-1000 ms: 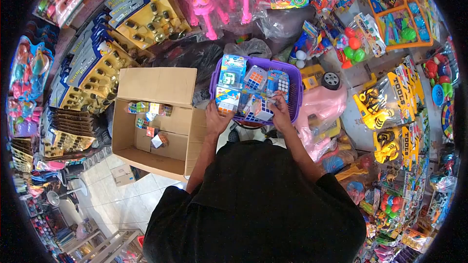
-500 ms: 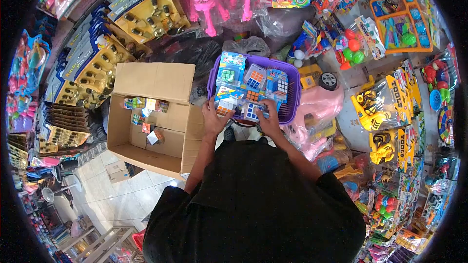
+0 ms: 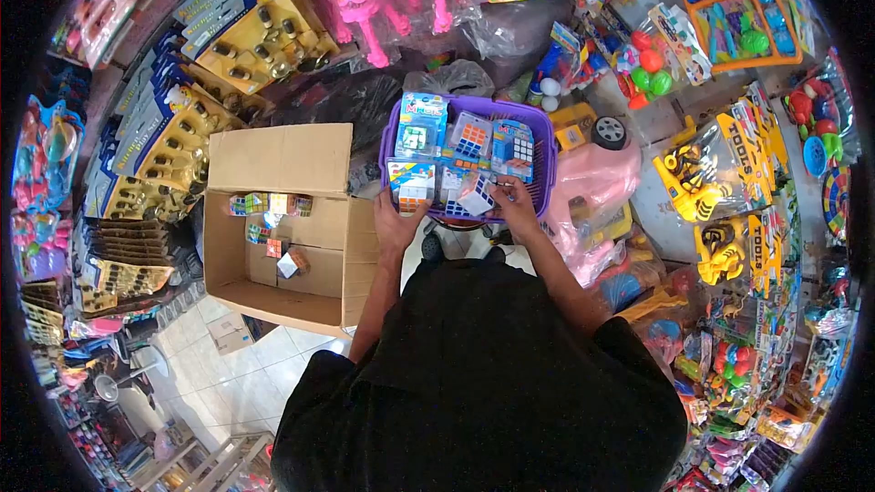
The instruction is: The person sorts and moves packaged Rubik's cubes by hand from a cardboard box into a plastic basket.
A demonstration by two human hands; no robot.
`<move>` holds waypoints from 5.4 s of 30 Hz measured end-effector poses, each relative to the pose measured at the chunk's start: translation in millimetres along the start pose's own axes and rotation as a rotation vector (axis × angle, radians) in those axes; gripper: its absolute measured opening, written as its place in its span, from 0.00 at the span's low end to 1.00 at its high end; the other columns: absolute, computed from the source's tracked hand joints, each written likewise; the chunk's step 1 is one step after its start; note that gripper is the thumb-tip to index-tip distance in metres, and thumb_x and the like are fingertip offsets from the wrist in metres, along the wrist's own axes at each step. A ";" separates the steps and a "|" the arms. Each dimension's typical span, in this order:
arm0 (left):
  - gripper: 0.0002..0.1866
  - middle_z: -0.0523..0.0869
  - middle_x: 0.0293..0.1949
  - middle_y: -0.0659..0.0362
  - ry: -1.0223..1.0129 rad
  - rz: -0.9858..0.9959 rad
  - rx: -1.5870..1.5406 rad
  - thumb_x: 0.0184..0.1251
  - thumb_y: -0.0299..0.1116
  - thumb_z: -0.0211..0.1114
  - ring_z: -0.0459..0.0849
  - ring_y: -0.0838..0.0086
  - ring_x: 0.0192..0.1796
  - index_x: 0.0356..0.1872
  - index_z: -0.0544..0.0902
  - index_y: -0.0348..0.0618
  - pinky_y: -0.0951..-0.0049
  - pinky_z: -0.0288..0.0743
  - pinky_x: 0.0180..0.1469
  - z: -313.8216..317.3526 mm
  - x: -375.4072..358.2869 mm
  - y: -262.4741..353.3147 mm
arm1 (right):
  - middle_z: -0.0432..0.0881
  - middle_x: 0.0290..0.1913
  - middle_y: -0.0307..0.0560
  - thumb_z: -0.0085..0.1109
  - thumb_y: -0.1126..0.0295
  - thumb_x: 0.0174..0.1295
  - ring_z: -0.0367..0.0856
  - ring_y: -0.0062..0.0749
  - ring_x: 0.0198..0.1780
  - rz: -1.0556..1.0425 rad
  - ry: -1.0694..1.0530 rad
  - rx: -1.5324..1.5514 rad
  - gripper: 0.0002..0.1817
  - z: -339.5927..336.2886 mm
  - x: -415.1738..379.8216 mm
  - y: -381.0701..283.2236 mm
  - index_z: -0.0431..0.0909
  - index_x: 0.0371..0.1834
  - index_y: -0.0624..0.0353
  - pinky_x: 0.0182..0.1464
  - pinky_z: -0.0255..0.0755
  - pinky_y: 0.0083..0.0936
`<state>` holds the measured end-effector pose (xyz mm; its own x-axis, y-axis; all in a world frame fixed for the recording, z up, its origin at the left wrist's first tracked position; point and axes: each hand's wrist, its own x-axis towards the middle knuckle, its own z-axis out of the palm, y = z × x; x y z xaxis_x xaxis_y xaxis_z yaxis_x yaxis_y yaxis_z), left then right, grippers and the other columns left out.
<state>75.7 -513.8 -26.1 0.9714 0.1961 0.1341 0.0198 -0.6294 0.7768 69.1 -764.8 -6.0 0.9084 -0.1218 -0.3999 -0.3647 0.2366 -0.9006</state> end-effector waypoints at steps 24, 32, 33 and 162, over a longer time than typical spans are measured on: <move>0.44 0.75 0.50 0.44 0.081 -0.090 -0.185 0.45 0.42 0.80 0.77 0.61 0.52 0.58 0.68 0.24 0.63 0.75 0.51 12.8 -4.2 3.7 | 0.71 0.43 0.46 0.65 0.78 0.55 0.79 0.27 0.39 -0.515 -0.162 -0.426 0.11 -69.0 -9.2 7.9 0.79 0.42 0.64 0.38 0.78 0.22; 0.43 0.76 0.49 0.44 0.091 -0.059 -0.065 0.45 0.44 0.80 0.77 0.57 0.53 0.57 0.69 0.24 0.61 0.72 0.55 7.4 -14.8 15.9 | 0.66 0.47 0.53 0.68 0.76 0.44 0.72 0.45 0.50 -0.678 -0.154 -0.745 0.29 -73.6 -15.4 20.7 0.71 0.54 0.60 0.52 0.72 0.33; 0.43 0.76 0.49 0.44 0.083 -0.078 -0.072 0.45 0.43 0.80 0.76 0.56 0.53 0.57 0.69 0.25 0.61 0.72 0.55 7.7 -16.4 14.6 | 0.66 0.47 0.53 0.68 0.76 0.43 0.71 0.47 0.51 -0.644 -0.155 -0.730 0.31 -73.8 -16.1 20.4 0.70 0.55 0.60 0.53 0.71 0.35; 0.31 0.84 0.47 0.45 -0.969 -0.589 0.230 0.60 0.58 0.61 0.84 0.57 0.42 0.47 0.83 0.36 0.62 0.76 0.51 -186.0 -388.4 -344.8 | 0.79 0.55 0.52 0.58 0.47 0.61 0.75 0.39 0.58 0.283 -0.976 -1.108 0.29 77.2 -207.2 291.8 0.76 0.56 0.60 0.60 0.67 0.30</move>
<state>-352.4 -233.1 -231.6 0.5692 -0.0914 -0.8171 0.4761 -0.7736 0.4182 -209.8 -596.1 -172.8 0.3962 0.5797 -0.7120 -0.1065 -0.7413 -0.6627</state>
